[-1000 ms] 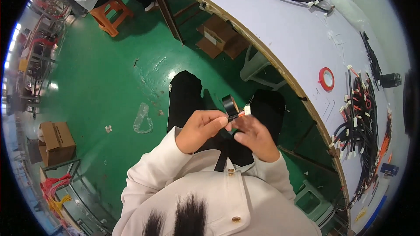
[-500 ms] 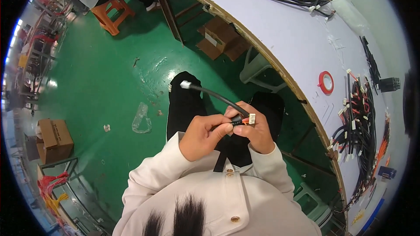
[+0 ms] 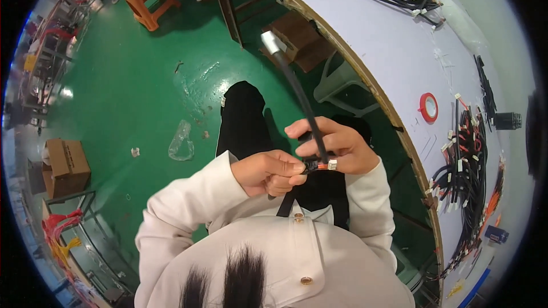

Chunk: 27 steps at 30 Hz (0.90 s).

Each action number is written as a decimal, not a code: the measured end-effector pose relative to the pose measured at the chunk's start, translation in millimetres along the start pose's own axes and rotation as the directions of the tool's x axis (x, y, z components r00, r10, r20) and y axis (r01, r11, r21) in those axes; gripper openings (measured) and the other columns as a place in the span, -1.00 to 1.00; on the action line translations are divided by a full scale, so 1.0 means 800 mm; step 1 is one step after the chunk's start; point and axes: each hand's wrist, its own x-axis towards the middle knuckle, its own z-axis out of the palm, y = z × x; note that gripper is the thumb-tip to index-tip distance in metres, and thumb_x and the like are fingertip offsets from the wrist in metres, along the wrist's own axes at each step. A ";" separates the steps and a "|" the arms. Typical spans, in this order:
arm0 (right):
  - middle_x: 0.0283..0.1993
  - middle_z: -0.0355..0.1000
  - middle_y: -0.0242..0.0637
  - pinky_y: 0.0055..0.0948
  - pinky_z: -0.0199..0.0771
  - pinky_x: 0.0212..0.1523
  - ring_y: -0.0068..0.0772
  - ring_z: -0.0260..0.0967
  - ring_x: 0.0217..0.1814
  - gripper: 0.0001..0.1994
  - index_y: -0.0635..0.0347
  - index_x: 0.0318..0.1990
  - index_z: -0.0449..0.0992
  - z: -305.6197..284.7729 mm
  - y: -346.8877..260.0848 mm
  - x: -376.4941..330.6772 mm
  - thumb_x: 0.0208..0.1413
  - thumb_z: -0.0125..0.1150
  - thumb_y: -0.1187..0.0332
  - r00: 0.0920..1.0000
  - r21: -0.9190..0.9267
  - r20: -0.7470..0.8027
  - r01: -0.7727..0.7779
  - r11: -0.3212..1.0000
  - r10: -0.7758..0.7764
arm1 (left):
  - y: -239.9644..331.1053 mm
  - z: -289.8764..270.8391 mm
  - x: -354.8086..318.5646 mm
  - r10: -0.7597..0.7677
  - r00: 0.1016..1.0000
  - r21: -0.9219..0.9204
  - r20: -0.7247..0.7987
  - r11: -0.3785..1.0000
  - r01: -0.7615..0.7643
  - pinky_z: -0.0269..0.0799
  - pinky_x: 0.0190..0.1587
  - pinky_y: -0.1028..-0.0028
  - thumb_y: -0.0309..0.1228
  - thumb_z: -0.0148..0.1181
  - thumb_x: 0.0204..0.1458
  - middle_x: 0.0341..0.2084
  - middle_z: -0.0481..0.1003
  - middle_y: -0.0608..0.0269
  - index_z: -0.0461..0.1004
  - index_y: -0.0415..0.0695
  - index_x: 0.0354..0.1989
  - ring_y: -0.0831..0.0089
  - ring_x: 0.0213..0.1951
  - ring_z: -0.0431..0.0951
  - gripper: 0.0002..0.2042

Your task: Wrapping black electrical tape around wire bundles near the plastic connectors at a factory workbench.

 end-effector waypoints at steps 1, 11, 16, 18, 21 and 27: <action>0.10 0.26 -0.06 -0.33 0.29 0.00 -0.16 0.27 0.09 -0.71 0.24 -0.17 0.54 -0.003 -0.006 0.004 -0.14 0.27 0.60 0.995 -0.036 0.095 -0.022 0.999 0.026 | 0.003 0.000 -0.001 -0.064 0.998 0.028 0.002 0.998 0.064 -0.20 -0.67 0.60 -0.25 -0.09 0.19 -0.81 -0.02 0.59 0.27 -0.13 -0.53 0.72 -0.75 -0.09 -0.72; 0.03 0.33 -0.03 -0.05 0.21 0.13 0.00 0.31 0.05 -0.70 0.27 -0.19 0.52 0.002 -0.023 0.033 -0.18 0.27 0.60 0.945 -0.063 0.299 0.161 0.985 -0.135 | 0.000 -0.008 -0.007 -0.144 0.988 0.039 0.065 0.989 0.141 -0.23 -0.70 0.61 -0.21 0.02 0.09 -0.79 0.03 0.54 0.27 -0.13 -0.55 0.72 -0.77 -0.07 -0.72; 0.03 0.29 -0.12 -0.39 0.33 -0.01 -0.23 0.31 0.02 -0.66 0.24 -0.12 0.49 -0.012 -0.014 0.022 -0.14 0.25 0.61 0.958 -0.054 0.258 -0.119 0.991 0.129 | 0.004 0.003 -0.006 -0.138 0.988 0.042 -0.069 0.989 0.141 -0.20 -0.67 0.62 -0.21 -0.04 0.15 -0.80 0.01 0.56 0.27 -0.14 -0.52 0.71 -0.76 -0.05 -0.71; 0.00 0.29 -0.20 -0.47 0.31 -0.06 -0.32 0.28 -0.03 -0.64 0.23 -0.09 0.48 -0.013 -0.009 0.016 -0.14 0.28 0.50 0.955 -0.141 0.217 -0.172 0.975 0.201 | 0.005 0.006 -0.008 -0.061 0.995 0.106 -0.076 0.992 0.069 -0.16 -0.65 0.63 -0.18 -0.03 0.15 -0.78 0.02 0.55 0.29 -0.14 -0.51 0.71 -0.74 -0.03 -0.70; -0.02 0.27 -0.14 -0.45 0.27 -0.05 -0.33 0.28 -0.04 -0.59 0.25 -0.08 0.47 -0.011 0.001 0.001 -0.17 0.36 0.46 0.982 -0.130 0.128 -0.123 0.984 0.140 | 0.004 0.011 -0.012 0.063 0.986 0.188 -0.157 0.982 -0.033 -0.15 -0.62 0.63 -0.19 -0.04 0.16 -0.78 0.03 0.55 0.31 -0.15 -0.50 0.71 -0.72 -0.04 -0.70; -0.25 0.29 -0.25 -0.50 0.25 -0.15 -0.47 0.26 -0.21 -0.71 0.31 -0.24 0.40 0.044 0.019 -0.029 -0.18 0.20 0.42 0.965 0.005 -0.232 -0.128 0.992 0.126 | -0.016 0.027 -0.004 0.419 0.877 0.594 -0.234 0.776 -0.212 -0.06 -0.58 0.64 -0.19 -0.06 0.18 -0.72 0.14 0.50 0.36 -0.17 -0.48 0.69 -0.65 0.06 -0.69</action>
